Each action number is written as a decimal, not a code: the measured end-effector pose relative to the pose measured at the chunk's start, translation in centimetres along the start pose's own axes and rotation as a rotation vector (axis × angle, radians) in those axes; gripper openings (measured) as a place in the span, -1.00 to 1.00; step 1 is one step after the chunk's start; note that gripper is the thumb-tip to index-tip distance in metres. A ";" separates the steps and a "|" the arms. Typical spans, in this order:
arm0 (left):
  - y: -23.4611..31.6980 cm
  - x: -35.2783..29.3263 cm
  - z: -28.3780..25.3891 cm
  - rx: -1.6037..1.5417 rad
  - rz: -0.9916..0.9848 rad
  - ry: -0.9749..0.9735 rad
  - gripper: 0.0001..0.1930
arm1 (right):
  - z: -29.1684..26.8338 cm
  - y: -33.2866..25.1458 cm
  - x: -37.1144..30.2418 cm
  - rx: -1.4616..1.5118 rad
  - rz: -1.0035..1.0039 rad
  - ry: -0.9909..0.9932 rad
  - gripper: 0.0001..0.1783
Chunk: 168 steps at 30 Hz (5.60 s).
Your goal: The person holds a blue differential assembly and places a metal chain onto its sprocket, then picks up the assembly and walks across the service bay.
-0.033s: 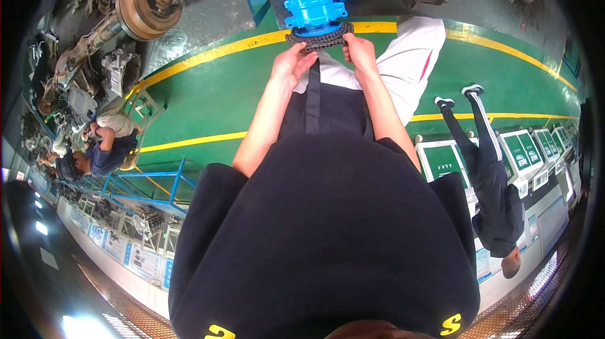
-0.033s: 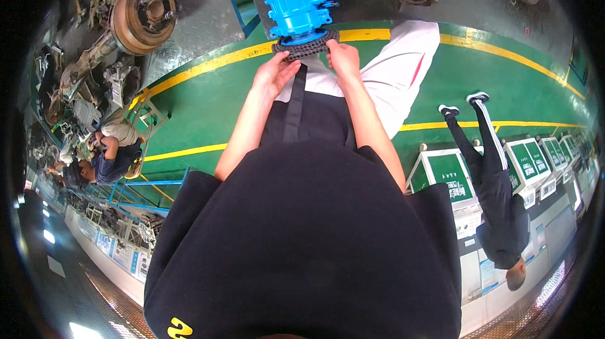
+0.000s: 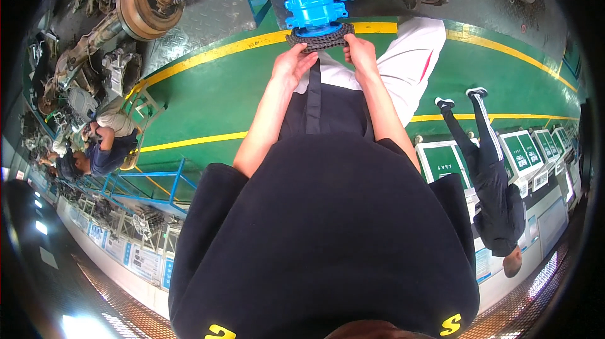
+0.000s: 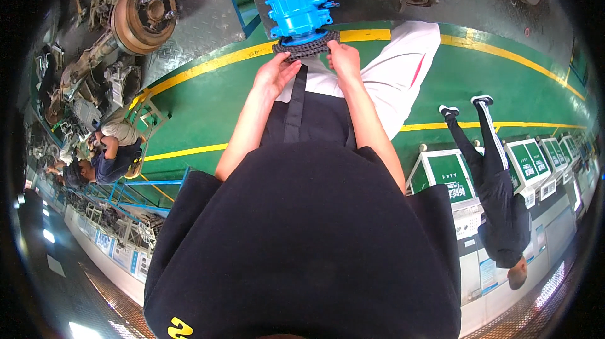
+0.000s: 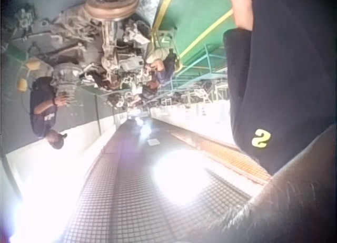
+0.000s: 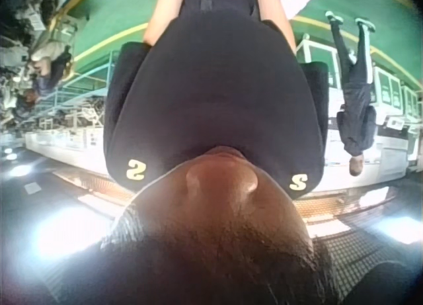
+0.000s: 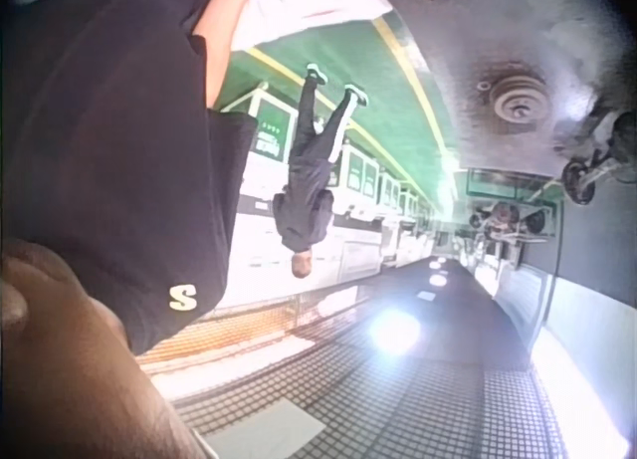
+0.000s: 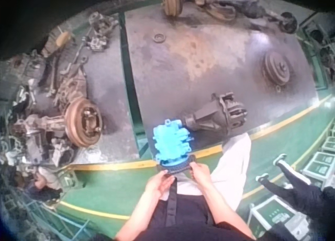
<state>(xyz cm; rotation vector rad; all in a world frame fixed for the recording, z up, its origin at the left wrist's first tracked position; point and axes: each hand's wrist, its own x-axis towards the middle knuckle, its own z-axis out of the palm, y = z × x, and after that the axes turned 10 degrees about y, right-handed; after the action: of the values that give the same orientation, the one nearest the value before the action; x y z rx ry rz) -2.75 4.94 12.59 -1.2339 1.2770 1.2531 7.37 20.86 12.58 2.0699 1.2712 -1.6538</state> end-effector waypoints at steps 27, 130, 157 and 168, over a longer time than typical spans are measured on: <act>-1.2 -0.5 1.2 -0.062 0.035 0.028 -0.83 | 0.0 1.7 1.7 0.529 0.118 0.022 -0.73; 1.9 11.2 -3.3 0.068 0.050 0.146 -0.84 | -5.9 -0.8 -0.3 0.238 0.302 -0.013 -0.80; -0.2 15.1 -3.4 -0.315 -0.007 0.039 -0.82 | -1.8 -1.7 -2.2 0.218 0.174 0.185 -0.79; 0.1 17.3 -3.2 -0.003 -0.049 -0.044 -0.74 | -1.8 -1.4 3.1 0.011 0.204 0.031 -0.74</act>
<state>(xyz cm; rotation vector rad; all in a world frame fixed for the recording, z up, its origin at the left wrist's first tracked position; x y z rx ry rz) -3.79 0.92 -4.48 -1.2257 1.2065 1.2407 7.62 24.36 10.98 2.1576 1.0226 -1.5486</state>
